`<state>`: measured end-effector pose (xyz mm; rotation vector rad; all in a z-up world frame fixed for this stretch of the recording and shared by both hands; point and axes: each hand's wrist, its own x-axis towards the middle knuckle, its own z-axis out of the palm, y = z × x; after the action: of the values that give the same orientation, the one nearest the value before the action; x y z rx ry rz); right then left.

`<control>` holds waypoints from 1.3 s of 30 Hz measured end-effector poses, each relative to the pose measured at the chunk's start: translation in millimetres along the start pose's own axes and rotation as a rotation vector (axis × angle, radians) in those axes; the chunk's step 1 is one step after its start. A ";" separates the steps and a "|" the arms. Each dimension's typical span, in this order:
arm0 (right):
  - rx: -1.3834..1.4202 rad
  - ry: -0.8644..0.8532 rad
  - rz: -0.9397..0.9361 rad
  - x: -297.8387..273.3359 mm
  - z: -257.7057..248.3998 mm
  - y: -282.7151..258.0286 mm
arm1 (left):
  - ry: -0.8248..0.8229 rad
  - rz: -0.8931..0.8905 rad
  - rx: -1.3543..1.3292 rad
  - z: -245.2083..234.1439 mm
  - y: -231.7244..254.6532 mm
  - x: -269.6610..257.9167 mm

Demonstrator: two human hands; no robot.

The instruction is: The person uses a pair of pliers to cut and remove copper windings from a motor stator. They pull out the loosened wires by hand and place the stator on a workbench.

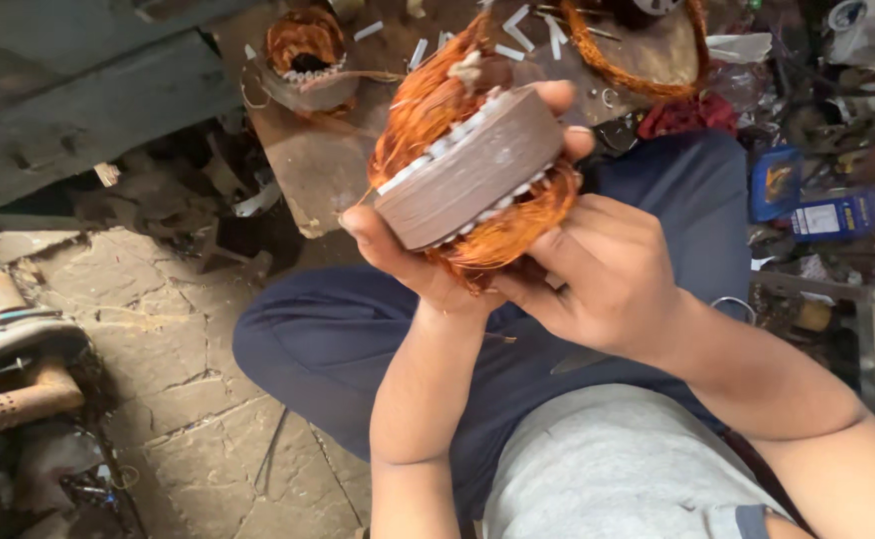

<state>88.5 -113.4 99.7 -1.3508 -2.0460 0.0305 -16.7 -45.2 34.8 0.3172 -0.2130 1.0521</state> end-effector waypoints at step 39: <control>0.268 -0.573 0.754 -203.8 -81.2 88.3 | 0.104 0.101 0.053 21.9 2.3 -6.2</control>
<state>251.5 -267.1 24.0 -2.0014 -1.7174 1.0842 -22.2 -57.0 53.6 0.3012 -0.1090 1.1720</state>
